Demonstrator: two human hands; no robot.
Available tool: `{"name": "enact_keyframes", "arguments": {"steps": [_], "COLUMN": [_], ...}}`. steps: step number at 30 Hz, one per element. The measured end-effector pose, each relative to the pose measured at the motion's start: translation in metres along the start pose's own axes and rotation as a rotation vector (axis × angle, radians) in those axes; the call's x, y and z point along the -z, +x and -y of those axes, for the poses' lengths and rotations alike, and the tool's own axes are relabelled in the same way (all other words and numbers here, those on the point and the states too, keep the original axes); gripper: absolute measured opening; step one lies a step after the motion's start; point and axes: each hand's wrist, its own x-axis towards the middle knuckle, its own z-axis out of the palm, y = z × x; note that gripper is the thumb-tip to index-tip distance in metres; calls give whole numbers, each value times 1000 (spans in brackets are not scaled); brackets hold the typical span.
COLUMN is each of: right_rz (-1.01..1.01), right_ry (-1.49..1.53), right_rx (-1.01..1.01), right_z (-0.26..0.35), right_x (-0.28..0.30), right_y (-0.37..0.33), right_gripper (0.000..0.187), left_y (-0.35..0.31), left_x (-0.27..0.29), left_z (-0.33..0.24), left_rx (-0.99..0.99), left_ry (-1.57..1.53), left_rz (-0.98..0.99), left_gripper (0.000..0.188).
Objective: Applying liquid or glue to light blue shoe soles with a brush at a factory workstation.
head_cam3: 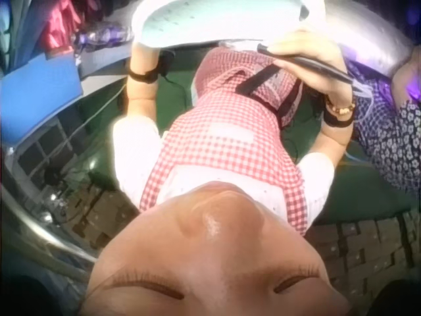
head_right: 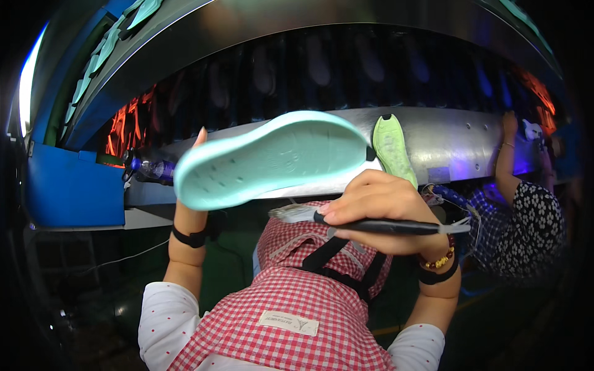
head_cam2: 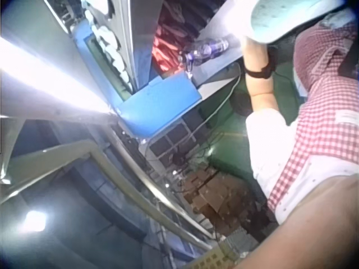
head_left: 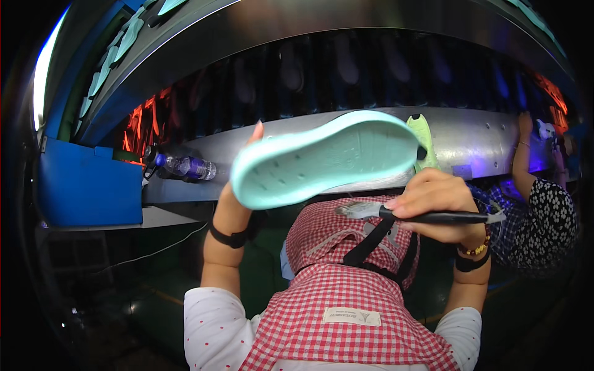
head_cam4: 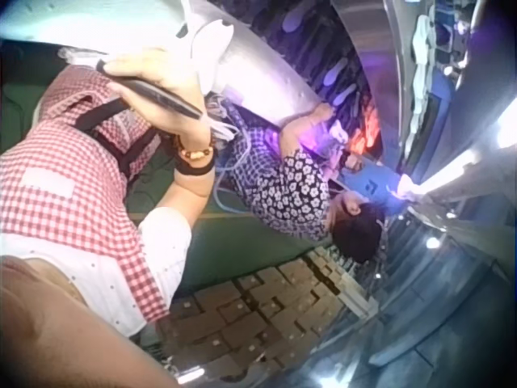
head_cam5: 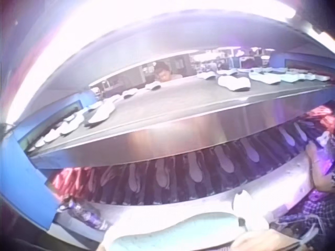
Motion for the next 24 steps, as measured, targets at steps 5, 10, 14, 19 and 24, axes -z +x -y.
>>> {"name": "enact_keyframes", "arguments": {"steps": [5,10,14,19,24], "right_rz": [-231,-378,-152,-38,-268], "right_ry": [79,44,-209,4,-47], "right_rx": [-260,-246,-50,-84,-84], "right_z": [0,-31,-11,3,3], "right_x": [-36,-56,-70,-37,-47], "right_y": [12,20,3,2,28], "right_gripper": [21,19,21,19,20], "left_y": [44,55,54,54,58], "left_x": [-3,2,13,-3,-21], "left_z": [61,78,75,73,75], "left_rx": [-429,-444,-547,-568,-633], "left_ry": [48,22,154,106,193], "left_rz": [32,-89,-331,-118,-141], "left_gripper": [73,84,89,90,88]}}
